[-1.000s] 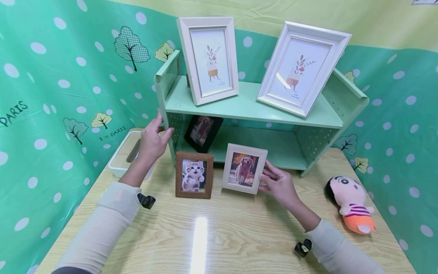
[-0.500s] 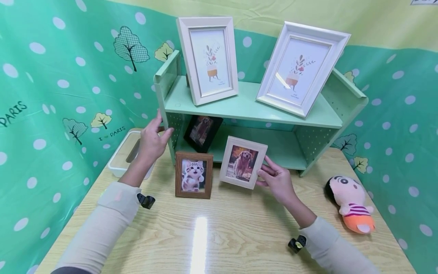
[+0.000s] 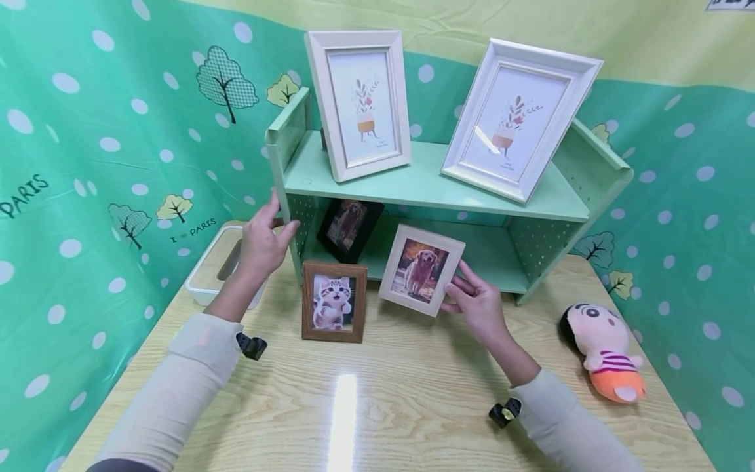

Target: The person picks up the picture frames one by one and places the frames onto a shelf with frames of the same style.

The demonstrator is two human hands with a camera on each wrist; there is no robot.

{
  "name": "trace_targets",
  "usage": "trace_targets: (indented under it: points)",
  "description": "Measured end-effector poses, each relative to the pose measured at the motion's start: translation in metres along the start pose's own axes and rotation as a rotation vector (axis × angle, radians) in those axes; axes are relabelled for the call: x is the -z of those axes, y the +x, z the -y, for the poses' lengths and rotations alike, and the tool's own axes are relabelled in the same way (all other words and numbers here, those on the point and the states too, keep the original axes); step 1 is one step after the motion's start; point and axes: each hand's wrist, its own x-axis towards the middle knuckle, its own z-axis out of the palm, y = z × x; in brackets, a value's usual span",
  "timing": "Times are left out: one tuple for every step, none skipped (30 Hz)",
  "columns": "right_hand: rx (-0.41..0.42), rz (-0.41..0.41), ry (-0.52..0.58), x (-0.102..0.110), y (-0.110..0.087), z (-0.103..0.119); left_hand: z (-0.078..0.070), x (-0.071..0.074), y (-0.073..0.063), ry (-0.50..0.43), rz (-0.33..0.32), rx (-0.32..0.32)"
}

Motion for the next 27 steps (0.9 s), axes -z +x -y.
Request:
trace_targets:
  points:
    - [0.001,-0.004,0.005,0.0,0.001,0.0,0.0,0.0,0.0,0.0,-0.001,0.001]
    - [0.002,-0.008,0.011,0.0,0.002,-0.001,0.001,0.0,0.0,0.002,-0.001,0.002]
    - [0.004,-0.011,0.014,0.0,0.003,-0.001,0.001,0.0,0.0,0.002,-0.002,0.002]
    - [0.006,-0.012,0.018,0.0,0.004,-0.001,0.001,0.0,0.0,0.003,-0.003,0.001]
    - [0.009,-0.015,0.021,-0.001,0.005,-0.002,0.001,0.0,0.0,0.004,-0.004,-0.001]
    - [0.01,-0.018,0.021,-0.001,0.006,-0.002,0.001,0.0,0.0,0.005,-0.005,-0.004]
    - [0.012,-0.023,0.022,-0.002,0.007,-0.002,0.001,0.0,0.0,0.005,-0.007,-0.007]
    - [0.015,-0.028,0.021,-0.002,0.009,-0.003,0.001,0.001,0.001,0.007,-0.008,-0.009]
    - [0.016,-0.032,0.019,-0.003,0.01,-0.003,0.001,0.001,0.001,0.007,-0.007,-0.012]
    - [0.017,-0.037,0.019,-0.004,0.01,-0.003,0.001,0.001,0.001,0.01,-0.009,-0.014]
    - [0.018,-0.043,0.019,-0.005,0.011,-0.003,0.002,0.001,0.001,0.013,-0.01,-0.014]
    - [0.017,-0.05,0.023,-0.006,0.012,-0.003,0.002,0.0,0.001,0.016,-0.011,-0.013]
    - [0.017,-0.054,0.028,-0.007,0.013,-0.003,0.002,0.0,0.001,0.016,-0.011,-0.011]
    - [0.016,-0.057,0.031,-0.008,0.014,-0.003,0.003,0.0,0.001,0.018,-0.013,-0.011]
    - [0.014,-0.062,0.036,-0.009,0.015,-0.003,0.003,0.0,0.001,0.018,-0.014,-0.01]
    - [0.013,-0.068,0.04,-0.01,0.016,-0.003,0.003,0.0,0.001,0.019,-0.016,-0.01]
    - [0.01,-0.071,0.043,-0.011,0.018,-0.003,0.003,0.0,0.001,0.016,-0.017,-0.012]
    - [0.008,-0.075,0.044,-0.012,0.019,-0.003,0.003,0.0,0.001,0.014,-0.017,-0.014]
    - [0.006,-0.078,0.045,-0.012,0.02,-0.003,0.003,0.0,0.001,0.013,-0.018,-0.016]
    - [0.003,-0.081,0.043,-0.013,0.021,-0.004,0.003,-0.001,0.001,0.013,-0.019,-0.019]
    - [0.002,-0.085,0.044,-0.014,0.022,-0.004,0.003,-0.001,0.001,0.013,-0.019,-0.021]
    - [0.0,-0.086,0.044,-0.015,0.023,-0.004,0.002,-0.001,0.001,0.013,-0.018,-0.021]
    - [-0.001,-0.087,0.043,-0.015,0.024,-0.004,0.002,-0.001,0.0,0.012,-0.018,-0.02]
    - [0.0,-0.088,0.042,-0.016,0.025,-0.004,0.002,-0.001,0.0,0.013,-0.017,-0.019]
    - [0.002,-0.089,0.043,-0.017,0.026,-0.004,0.002,-0.001,0.0,0.014,-0.016,-0.019]
    - [0.005,-0.09,0.044,-0.017,0.027,-0.004,0.002,-0.001,0.0,0.015,-0.016,-0.018]
    - [0.007,-0.091,0.045,-0.018,0.028,-0.004,0.002,-0.001,0.0,0.015,-0.017,-0.019]
